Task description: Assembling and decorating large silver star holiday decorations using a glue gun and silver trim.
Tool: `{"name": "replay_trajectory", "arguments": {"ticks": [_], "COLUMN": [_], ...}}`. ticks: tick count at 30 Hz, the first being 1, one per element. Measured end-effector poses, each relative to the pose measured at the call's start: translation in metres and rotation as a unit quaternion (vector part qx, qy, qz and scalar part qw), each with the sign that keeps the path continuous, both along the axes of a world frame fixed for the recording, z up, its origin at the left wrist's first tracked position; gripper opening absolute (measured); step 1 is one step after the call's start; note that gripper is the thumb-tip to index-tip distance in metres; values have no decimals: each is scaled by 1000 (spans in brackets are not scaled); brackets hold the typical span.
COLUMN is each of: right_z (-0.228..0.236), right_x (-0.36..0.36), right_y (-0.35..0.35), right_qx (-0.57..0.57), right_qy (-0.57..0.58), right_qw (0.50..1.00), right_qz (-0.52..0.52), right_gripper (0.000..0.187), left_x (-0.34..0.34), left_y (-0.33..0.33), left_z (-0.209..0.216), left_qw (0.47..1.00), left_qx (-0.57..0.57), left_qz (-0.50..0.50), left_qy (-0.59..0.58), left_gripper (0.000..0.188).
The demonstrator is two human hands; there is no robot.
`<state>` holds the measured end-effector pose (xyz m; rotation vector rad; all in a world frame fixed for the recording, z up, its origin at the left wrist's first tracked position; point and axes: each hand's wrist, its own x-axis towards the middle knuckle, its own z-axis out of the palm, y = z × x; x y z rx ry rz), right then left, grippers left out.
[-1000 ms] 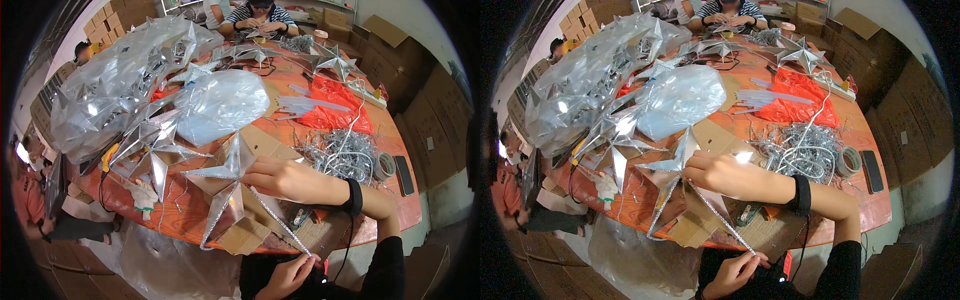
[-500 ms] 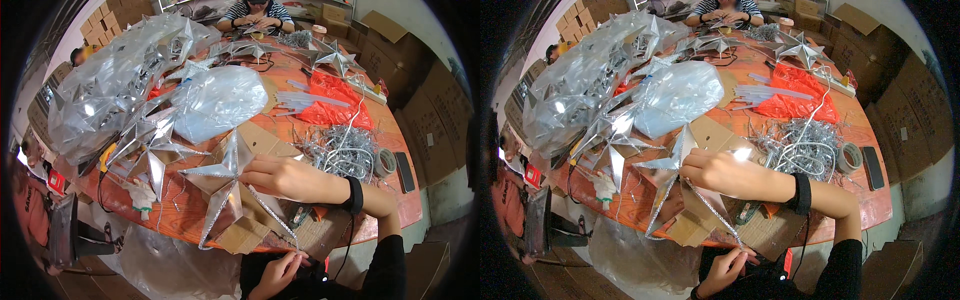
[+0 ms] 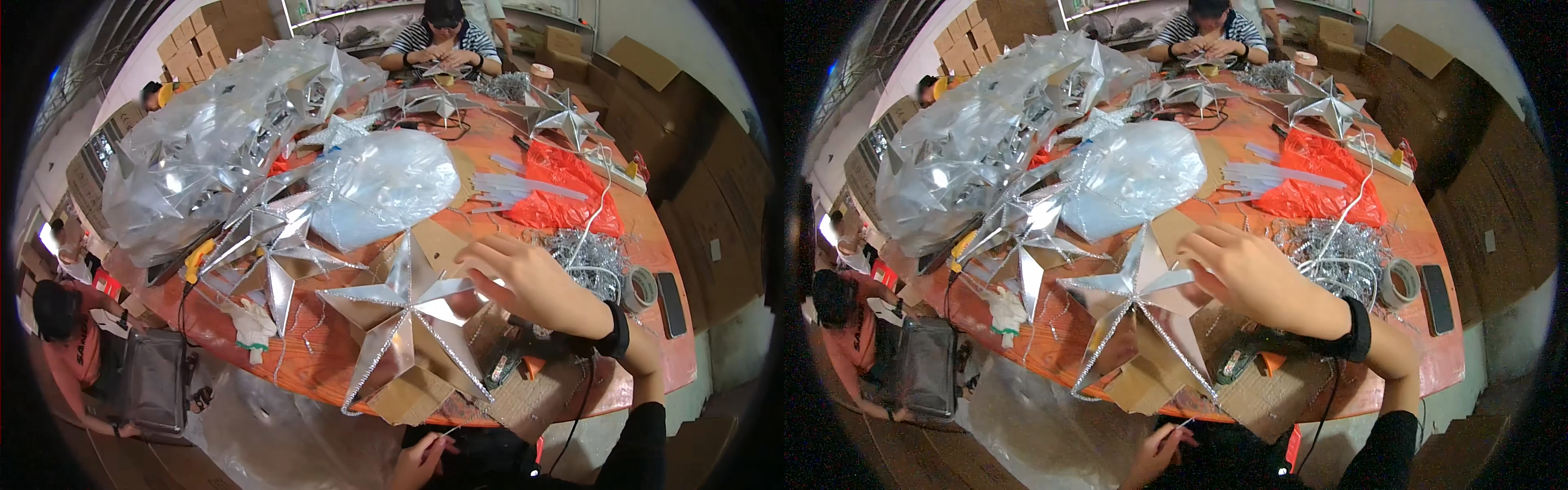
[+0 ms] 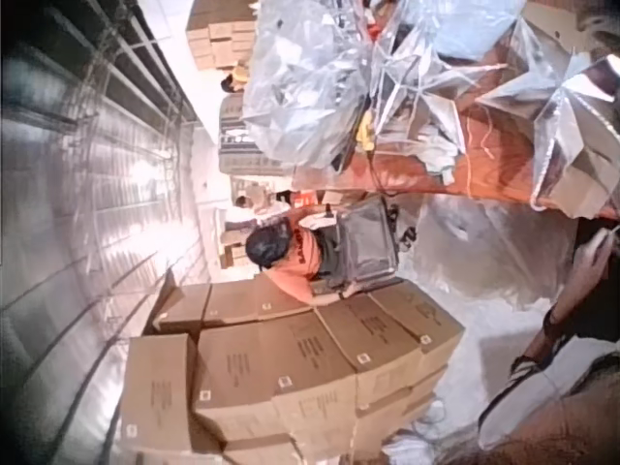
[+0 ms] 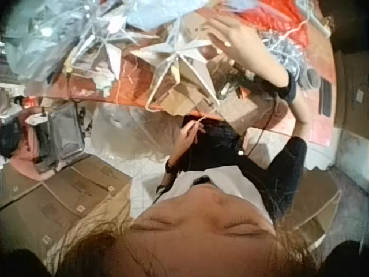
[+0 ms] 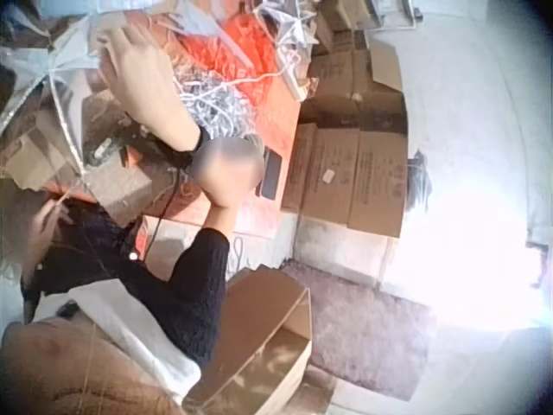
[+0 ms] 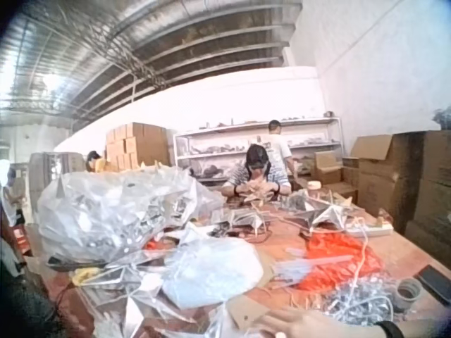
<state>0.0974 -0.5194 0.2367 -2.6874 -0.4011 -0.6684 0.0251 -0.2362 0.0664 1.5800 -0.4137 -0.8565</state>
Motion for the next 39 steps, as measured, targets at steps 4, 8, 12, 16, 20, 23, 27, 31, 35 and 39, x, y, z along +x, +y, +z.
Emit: {"name": "replay_trajectory", "arguments": {"ticks": [4, 8, 12, 16, 20, 23, 27, 31, 35, 39], "right_z": [-18, -13, 7, 13, 10, 5, -9, -8, -2, 6], "right_x": [-23, -46, -83, -98, -103, -119, -122, -140, -147, -150], "right_y": [-21, -12, 9, 8, -4, -9, -7, -19, -24, -29], "right_qx": [-28, 14, -34, 36, 62, 56, 96, 145, 195, 323], "right_qy": [112, 143, 205, 215, 218, 189, 133, 179, 200, 302], "right_qw": [992, 990, 978, 971, 967, 979, 982, 970, 960, 896], "right_qz": [-53, -17, -31, 95, 115, 43, 91, 72, 26, -43], "right_gripper": [27, 29, 31, 22, 19, 21, 13, 8, 10, 9], "left_x": [2, 7, 6, 7, 8, 7, 3, 2, 1, -2], "left_y": [21, 22, 10, -3, -4, -9, -4, -3, -15, -22], "left_z": [-34, -24, -13, 16, 23, 11, 50, 59, 48, 62], "left_qw": [995, 996, 997, 989, 985, 984, 987, 990, 981, 979], "left_qx": [34, 45, 21, 77, 86, 64, 5, -13, -89, -77], "left_qz": [11, 34, 9, -31, -92, -127, -108, -70, -25, -2], "left_qy": [-96, -69, -78, -121, -115, -105, -119, -121, -171, -187], "left_gripper": [21, 21, 21, 23, 27, 27, 26, 25, 23, 20]}}
